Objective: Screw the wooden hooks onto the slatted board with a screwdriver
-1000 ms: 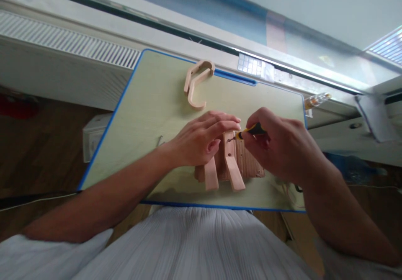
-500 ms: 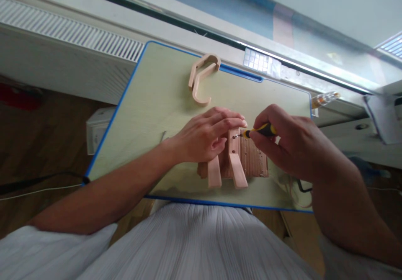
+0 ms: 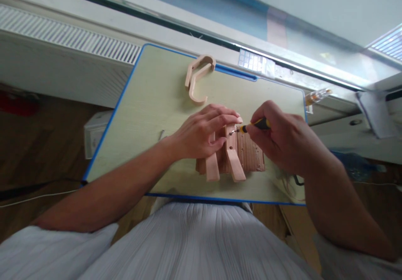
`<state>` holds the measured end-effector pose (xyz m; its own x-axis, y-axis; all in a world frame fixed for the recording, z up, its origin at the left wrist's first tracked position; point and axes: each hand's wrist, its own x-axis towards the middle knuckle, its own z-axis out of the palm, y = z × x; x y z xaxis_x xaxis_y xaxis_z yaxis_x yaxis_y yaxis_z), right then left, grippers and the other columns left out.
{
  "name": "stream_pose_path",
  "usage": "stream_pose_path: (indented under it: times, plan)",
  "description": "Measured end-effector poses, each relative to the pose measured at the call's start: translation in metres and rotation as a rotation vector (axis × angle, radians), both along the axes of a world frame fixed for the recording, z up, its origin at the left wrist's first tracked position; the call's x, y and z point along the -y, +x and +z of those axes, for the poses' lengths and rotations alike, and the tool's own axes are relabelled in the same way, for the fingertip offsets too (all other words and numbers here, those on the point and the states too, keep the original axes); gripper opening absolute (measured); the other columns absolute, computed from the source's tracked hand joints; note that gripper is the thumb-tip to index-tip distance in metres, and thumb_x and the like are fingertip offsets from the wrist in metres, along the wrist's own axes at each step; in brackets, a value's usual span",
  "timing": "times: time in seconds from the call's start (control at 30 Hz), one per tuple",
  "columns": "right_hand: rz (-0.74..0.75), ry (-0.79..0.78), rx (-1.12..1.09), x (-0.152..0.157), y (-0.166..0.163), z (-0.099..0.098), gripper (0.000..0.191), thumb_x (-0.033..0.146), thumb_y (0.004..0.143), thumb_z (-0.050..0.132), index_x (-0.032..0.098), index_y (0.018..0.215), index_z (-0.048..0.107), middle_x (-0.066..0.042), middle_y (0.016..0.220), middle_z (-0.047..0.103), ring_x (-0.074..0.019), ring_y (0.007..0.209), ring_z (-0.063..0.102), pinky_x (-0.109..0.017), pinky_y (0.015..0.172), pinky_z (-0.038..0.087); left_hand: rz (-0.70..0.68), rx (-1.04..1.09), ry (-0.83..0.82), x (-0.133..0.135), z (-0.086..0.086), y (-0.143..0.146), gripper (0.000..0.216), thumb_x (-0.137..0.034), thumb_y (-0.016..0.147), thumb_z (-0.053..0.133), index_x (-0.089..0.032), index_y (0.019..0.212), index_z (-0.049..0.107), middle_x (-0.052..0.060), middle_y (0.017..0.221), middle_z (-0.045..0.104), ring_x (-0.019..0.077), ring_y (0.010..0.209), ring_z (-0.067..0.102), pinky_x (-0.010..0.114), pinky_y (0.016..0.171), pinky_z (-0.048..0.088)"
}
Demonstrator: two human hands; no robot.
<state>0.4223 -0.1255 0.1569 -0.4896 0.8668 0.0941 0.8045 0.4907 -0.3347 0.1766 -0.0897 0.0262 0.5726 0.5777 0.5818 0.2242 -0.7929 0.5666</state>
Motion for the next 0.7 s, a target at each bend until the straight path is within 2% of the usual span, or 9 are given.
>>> stream_pose_path:
  times: [0.33, 0.53, 0.7]
  plan:
    - [0.053, -0.028, -0.032, -0.0058, 0.0038, 0.0027, 0.011, 0.033, 0.104, 0.062, 0.026, 0.102, 0.054, 0.001, 0.077, 0.064, -0.0162, 0.061, 0.052, -0.032, 0.065, 0.04, 0.009, -0.011, 0.013, 0.0015, 0.0031, 0.0001, 0.063, -0.007, 0.09, 0.075, -0.029, 0.148, 0.063, 0.007, 0.153, 0.074, 0.0294, 0.142, 0.069, 0.05, 0.126, 0.054]
    - [0.059, -0.042, -0.022, -0.0051, 0.0031, 0.0039, 0.01, 0.033, 0.104, 0.062, 0.027, 0.104, 0.054, 0.0, 0.079, 0.067, -0.0179, 0.064, 0.056, -0.032, 0.066, 0.043, 0.014, -0.019, -0.002, 0.001, 0.0013, -0.0005, 0.061, -0.015, 0.093, 0.079, -0.031, 0.149, 0.063, 0.007, 0.154, 0.074, 0.0299, 0.143, 0.069, 0.05, 0.127, 0.053]
    - [0.03, 0.016, 0.036, -0.0038, 0.0004, 0.0062, 0.011, 0.035, 0.104, 0.063, 0.026, 0.103, 0.058, -0.001, 0.076, 0.068, -0.0178, 0.061, 0.056, -0.033, 0.064, 0.041, 0.014, -0.015, 0.006, -0.0002, 0.0002, 0.0, 0.059, -0.016, 0.093, 0.08, -0.03, 0.148, 0.064, 0.007, 0.153, 0.075, 0.0295, 0.143, 0.07, 0.049, 0.127, 0.052]
